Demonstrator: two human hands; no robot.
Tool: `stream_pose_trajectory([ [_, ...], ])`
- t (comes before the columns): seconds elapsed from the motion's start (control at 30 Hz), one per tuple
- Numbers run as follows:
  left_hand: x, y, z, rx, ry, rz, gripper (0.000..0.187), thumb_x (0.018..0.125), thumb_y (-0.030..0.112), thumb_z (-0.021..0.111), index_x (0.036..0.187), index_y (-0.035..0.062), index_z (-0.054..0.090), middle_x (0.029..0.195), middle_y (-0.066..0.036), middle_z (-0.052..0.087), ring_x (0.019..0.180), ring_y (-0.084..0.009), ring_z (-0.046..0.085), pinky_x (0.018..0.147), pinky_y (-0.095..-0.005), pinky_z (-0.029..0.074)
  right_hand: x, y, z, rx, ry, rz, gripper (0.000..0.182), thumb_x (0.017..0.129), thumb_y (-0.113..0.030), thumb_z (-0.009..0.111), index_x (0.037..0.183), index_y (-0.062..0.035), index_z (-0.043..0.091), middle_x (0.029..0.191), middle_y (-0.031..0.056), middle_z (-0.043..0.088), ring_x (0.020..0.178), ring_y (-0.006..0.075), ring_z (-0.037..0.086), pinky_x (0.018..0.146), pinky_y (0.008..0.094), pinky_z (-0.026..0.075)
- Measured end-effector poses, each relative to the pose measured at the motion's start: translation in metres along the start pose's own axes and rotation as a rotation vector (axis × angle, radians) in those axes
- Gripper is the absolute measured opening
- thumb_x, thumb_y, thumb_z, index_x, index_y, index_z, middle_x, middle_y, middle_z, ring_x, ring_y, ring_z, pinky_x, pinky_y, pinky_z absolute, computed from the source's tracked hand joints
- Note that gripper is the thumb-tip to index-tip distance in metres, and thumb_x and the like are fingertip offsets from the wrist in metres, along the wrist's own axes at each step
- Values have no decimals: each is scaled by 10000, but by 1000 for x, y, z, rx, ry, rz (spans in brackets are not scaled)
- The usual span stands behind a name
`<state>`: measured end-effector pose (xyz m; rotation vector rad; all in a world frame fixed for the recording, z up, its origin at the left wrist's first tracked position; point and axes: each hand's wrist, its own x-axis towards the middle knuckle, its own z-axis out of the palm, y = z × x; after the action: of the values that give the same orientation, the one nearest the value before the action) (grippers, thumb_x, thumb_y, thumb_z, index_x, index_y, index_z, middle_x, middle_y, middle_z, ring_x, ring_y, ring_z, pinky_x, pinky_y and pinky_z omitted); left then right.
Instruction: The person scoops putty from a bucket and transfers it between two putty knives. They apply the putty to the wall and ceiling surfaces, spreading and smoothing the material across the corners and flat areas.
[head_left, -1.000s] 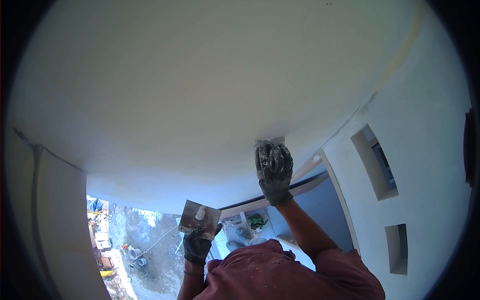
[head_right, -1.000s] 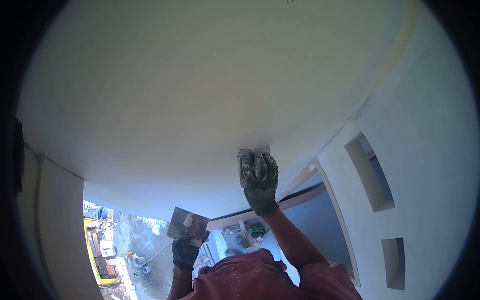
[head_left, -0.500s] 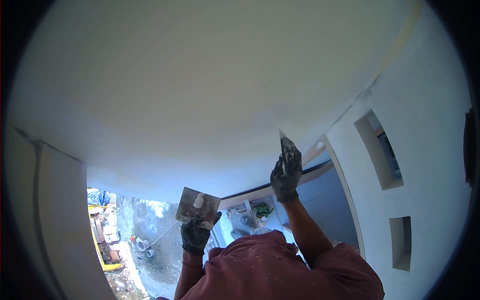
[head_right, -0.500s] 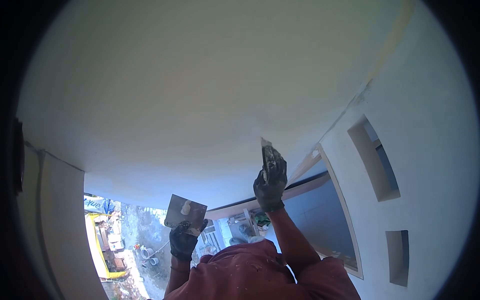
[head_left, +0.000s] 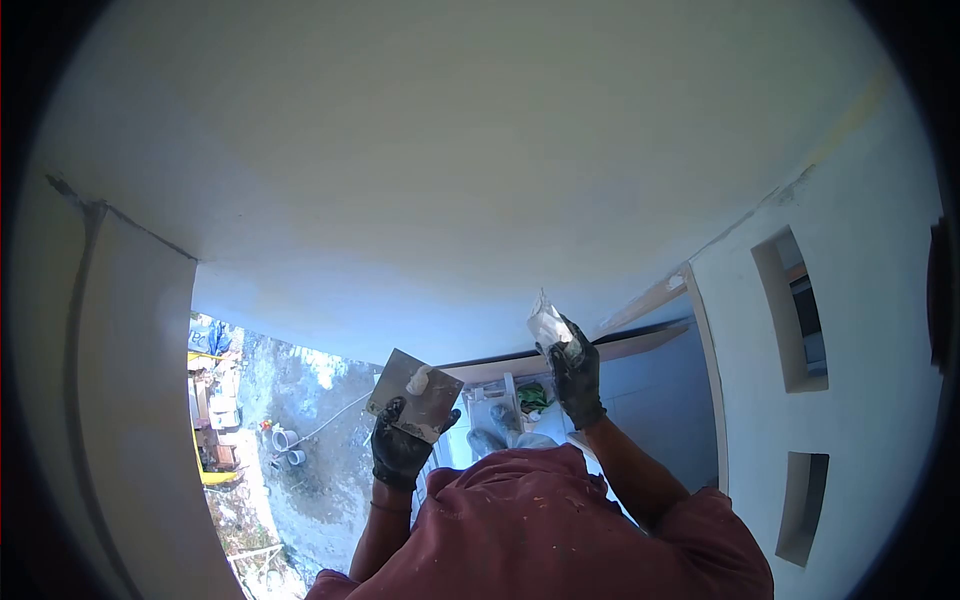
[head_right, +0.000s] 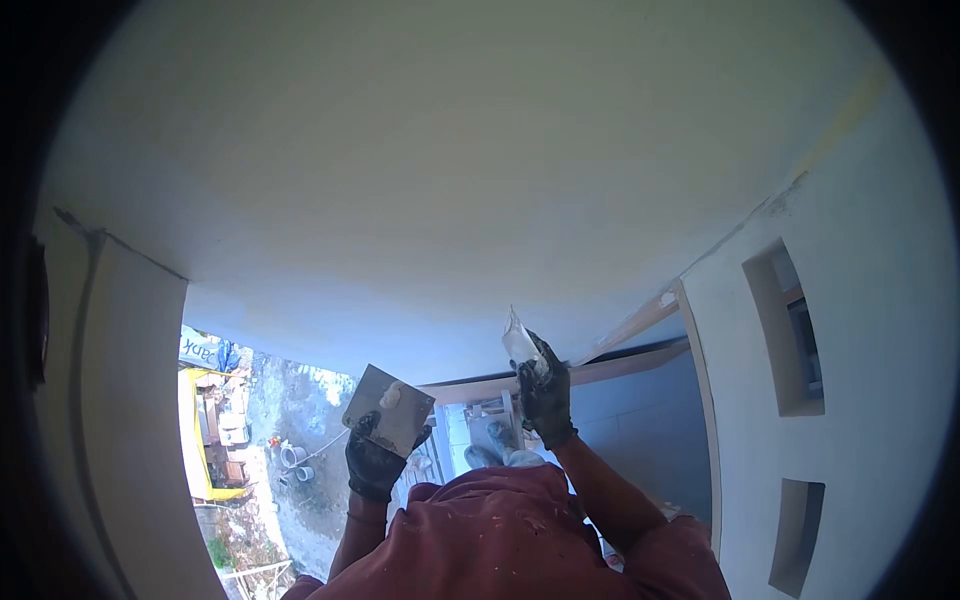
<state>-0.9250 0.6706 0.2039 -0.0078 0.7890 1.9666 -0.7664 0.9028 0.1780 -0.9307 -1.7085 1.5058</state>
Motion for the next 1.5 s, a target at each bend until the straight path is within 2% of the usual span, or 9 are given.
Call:
stream_pose_trajectory([
  [0.1,-14,-12,-33,299,115,69,654,847,410,785,1323,30,545,1234,-106,677,1134,-261,653,974,-370,519,-31,-33,8,50,-339,-306,456,912,-33,536,1362,43,540,1268,207,623,1174,278,626,993,375,506],
  [0.2,-29,-12,-53,1782,-85,631,687,666,483,907,1106,24,647,1047,-106,690,931,-261,689,835,-375,552,-51,-51,21,-290,-680,-706,565,879,-44,605,1437,-73,515,1408,152,548,1328,369,499,1134,476,403],
  [0.43,-55,-13,-57,1277,-91,245,594,800,394,812,1209,0,636,1169,-118,689,1109,-265,653,1009,-408,506,-51,-41,18,-578,-732,-918,516,871,-164,653,1378,-136,566,1460,109,511,1370,348,459,1158,528,374],
  [0.53,-53,-15,-101,-251,24,-118,438,932,272,583,1264,-12,617,1276,-133,662,1231,-278,600,1074,-433,465,-45,33,5,-931,-732,-718,518,859,-99,629,1374,-113,580,1383,143,584,1259,358,565,1065,486,462],
  [0.77,-33,30,-22,431,85,62,546,921,313,651,1313,-37,504,1163,-151,675,1069,-308,661,883,-486,574,13,121,2,871,448,617,275,919,-125,560,1175,-24,565,1013,106,604,843,268,635,778,392,574],
  [1.07,-35,18,-36,1821,157,316,640,789,454,759,1217,13,579,1202,-168,635,1048,-344,651,835,-524,575,126,18,66,1296,867,126,287,997,-58,478,1268,-129,540,971,-32,521,702,65,470,639,168,470],
  [1.3,-24,22,-38,2315,9,650,733,506,422,964,1007,26,605,909,-100,678,828,-290,682,757,-370,566,194,443,-10,2055,174,-136,102,888,-322,572,912,-250,639,602,-51,481,511,124,443,491,333,385],
  [1.37,-16,16,-34,2232,48,628,704,497,424,961,967,28,616,881,-102,677,803,-301,681,750,-384,568,172,366,-42,1370,741,372,52,837,-244,580,836,-277,620,592,-53,470,473,115,443,464,323,377],
  [1.5,-5,11,-26,2261,0,602,588,657,429,836,952,-14,584,849,-182,623,805,-405,641,757,-464,526,155,349,-50,1774,881,155,40,865,-171,537,844,-191,565,611,-40,461,460,102,437,431,268,347],
])
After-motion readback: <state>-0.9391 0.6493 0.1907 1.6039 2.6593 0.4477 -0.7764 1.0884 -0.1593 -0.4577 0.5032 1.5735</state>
